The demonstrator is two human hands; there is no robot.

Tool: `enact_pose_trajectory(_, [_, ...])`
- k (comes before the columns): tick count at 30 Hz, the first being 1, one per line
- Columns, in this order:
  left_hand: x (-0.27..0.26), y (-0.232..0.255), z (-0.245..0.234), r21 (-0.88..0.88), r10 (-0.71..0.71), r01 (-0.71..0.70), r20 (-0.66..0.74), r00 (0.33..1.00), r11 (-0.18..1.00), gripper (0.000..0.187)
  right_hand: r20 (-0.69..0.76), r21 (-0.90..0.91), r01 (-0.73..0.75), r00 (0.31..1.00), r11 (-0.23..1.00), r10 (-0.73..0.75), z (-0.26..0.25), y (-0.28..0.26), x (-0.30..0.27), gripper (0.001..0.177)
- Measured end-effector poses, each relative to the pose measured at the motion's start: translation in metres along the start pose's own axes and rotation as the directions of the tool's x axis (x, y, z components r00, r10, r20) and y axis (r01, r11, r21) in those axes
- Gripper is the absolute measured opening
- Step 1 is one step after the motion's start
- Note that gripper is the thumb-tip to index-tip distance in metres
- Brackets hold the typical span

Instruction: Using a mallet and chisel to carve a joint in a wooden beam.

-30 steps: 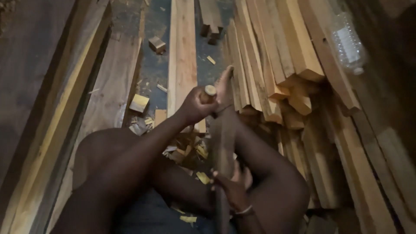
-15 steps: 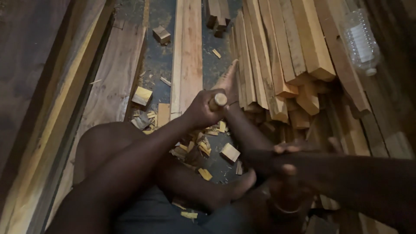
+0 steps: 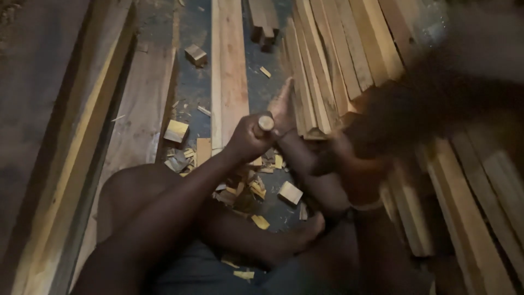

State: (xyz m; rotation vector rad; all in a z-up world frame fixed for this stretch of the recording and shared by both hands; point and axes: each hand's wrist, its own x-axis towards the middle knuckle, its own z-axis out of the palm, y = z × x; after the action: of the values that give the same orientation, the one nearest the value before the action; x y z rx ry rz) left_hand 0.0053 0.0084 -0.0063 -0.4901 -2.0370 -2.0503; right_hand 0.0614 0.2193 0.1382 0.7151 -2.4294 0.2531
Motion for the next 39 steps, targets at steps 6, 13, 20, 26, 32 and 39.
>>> enact_pose_trajectory(6, [0.017, -0.011, -0.005, -0.239, 0.209, -0.226, -0.092, 0.974, 0.944, 0.044, 0.097, 0.138, -0.175, 0.982, 0.975, 0.163, -0.014, -0.022, 0.005, 0.056])
enact_pose_trajectory(13, [0.002, -0.038, -0.001, -0.060, -0.067, 0.070, 0.046, 0.997, 0.996, 0.020, 0.159, 0.823, -0.458, 0.754, 0.336, 0.637, 0.020, -0.003, -0.016, 0.043])
enact_pose_trajectory(20, [0.004, -0.031, -0.009, 0.448, 0.409, -0.373, 0.017, 0.912, 0.813, 0.015, 0.185, 0.268, -0.240, 0.963, 0.933, 0.195, -0.004, -0.021, 0.001, 0.057])
enact_pose_trajectory(26, [-0.002, -0.107, -0.007, 0.177, -0.005, -0.011, 0.086, 0.996, 0.984, 0.028, 0.175, 0.309, -0.289, 0.954, 0.906, 0.245, 0.009, -0.019, -0.008, 0.058])
enact_pose_trajectory(32, [0.006, -0.015, -0.020, 0.305, 0.278, -0.275, 0.034, 0.960, 0.912, 0.049, 0.146, 0.476, -0.407, 0.911, 0.780, 0.386, 0.055, -0.017, -0.064, 0.063])
enact_pose_trajectory(39, [-0.008, 0.031, -0.071, -0.222, -0.169, 0.170, 0.025, 0.985, 0.960, 0.018, 0.508, 0.831, -0.532, 0.603, -0.166, 0.615, 0.106, -0.014, -0.129, 0.042])
